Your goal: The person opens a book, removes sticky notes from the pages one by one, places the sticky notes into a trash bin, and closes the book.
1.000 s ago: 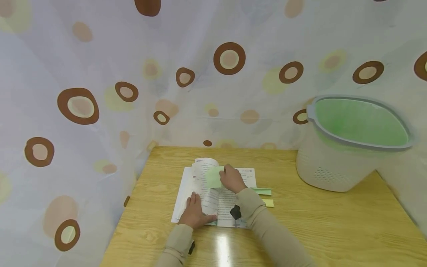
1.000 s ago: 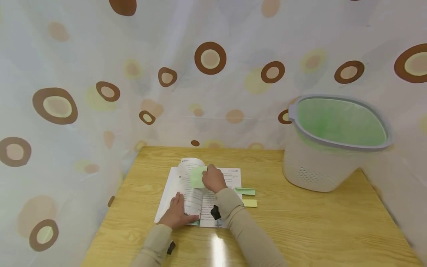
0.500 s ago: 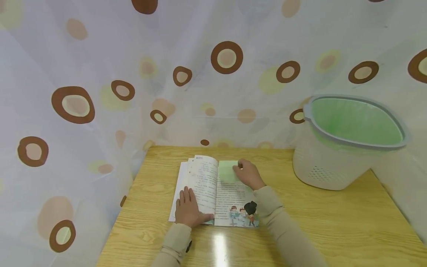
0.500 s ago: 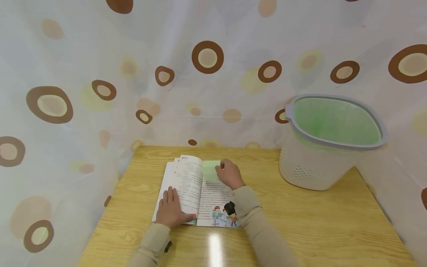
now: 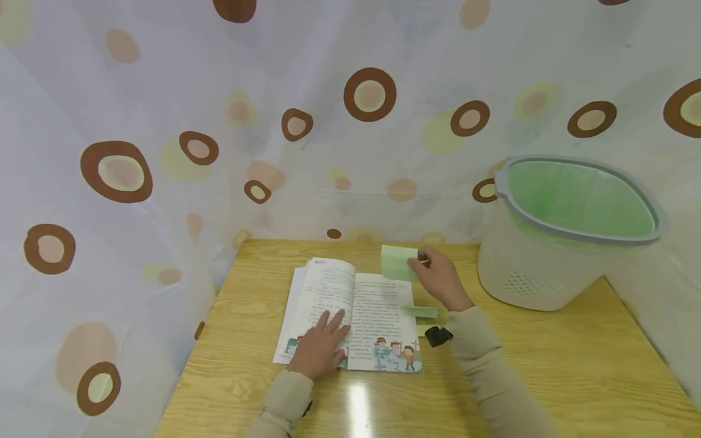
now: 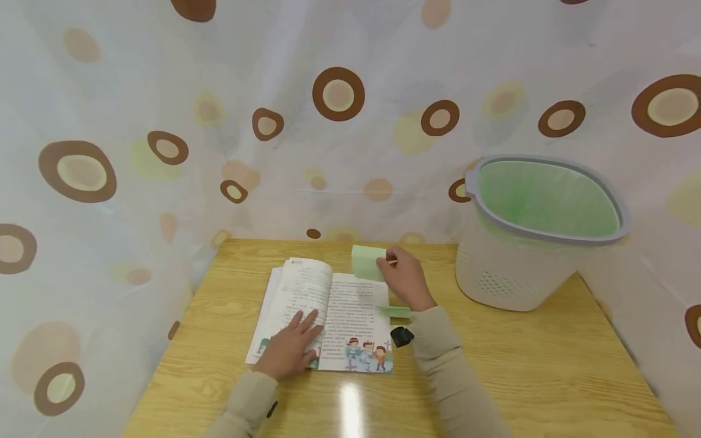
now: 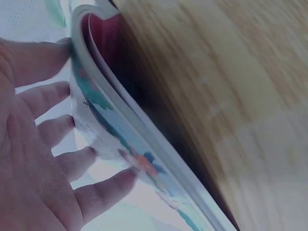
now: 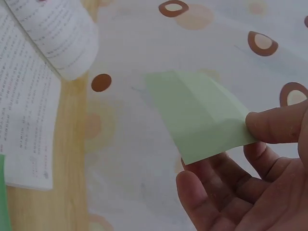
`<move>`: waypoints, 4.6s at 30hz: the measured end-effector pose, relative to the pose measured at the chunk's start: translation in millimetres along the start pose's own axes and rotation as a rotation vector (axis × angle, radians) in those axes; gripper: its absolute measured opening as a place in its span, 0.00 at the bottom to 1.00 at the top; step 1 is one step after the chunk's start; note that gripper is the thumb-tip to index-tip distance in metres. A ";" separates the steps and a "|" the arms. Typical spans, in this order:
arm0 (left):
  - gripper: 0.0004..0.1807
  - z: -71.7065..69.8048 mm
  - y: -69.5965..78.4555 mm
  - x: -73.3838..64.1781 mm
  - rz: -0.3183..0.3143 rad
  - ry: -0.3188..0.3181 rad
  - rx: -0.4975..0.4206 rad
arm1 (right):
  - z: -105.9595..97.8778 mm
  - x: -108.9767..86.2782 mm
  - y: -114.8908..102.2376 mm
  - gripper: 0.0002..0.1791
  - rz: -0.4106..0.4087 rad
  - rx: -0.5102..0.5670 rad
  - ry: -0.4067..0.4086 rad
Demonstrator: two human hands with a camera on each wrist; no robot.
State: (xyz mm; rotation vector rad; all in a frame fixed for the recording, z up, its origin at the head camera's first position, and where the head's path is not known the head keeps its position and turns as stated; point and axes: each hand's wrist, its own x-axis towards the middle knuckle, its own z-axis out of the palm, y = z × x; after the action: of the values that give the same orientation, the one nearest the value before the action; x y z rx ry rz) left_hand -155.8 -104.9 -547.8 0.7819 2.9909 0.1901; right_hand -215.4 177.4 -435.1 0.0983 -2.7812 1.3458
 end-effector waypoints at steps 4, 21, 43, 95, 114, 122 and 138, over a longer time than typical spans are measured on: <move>0.30 3.4 -4.8 -4.9 -0.050 0.013 -0.108 | -25.1 -8.8 -9.6 0.13 -0.035 0.007 0.078; 0.50 15.4 -4.2 -8.7 -0.137 0.013 -0.143 | -89.2 -34.5 -15.2 0.15 -0.099 0.041 0.296; 0.53 24.3 2.6 -8.3 -0.172 0.046 -0.164 | -179.5 -52.0 -11.6 0.05 0.024 0.233 0.633; 0.53 23.8 5.1 -6.1 -0.212 0.016 -0.274 | -210.6 -14.4 -6.9 0.18 -0.277 -0.330 0.778; 0.53 25.4 4.1 -5.5 -0.222 -0.014 -0.232 | -30.8 -7.6 17.8 0.02 -0.522 -0.398 0.129; 0.53 22.9 6.0 -7.6 -0.219 -0.018 -0.213 | 11.4 -10.9 45.6 0.03 -0.380 -0.401 -0.012; 0.53 25.2 5.9 -6.0 -0.237 -0.033 -0.233 | 48.3 -7.7 89.2 0.10 -0.151 -0.482 -0.147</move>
State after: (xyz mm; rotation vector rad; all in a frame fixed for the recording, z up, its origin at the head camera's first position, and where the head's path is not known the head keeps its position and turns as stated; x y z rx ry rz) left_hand -145.8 -100.0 -572.0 0.4010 2.9242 0.4968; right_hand -215.7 195.0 -535.3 0.3887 -3.0542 0.6337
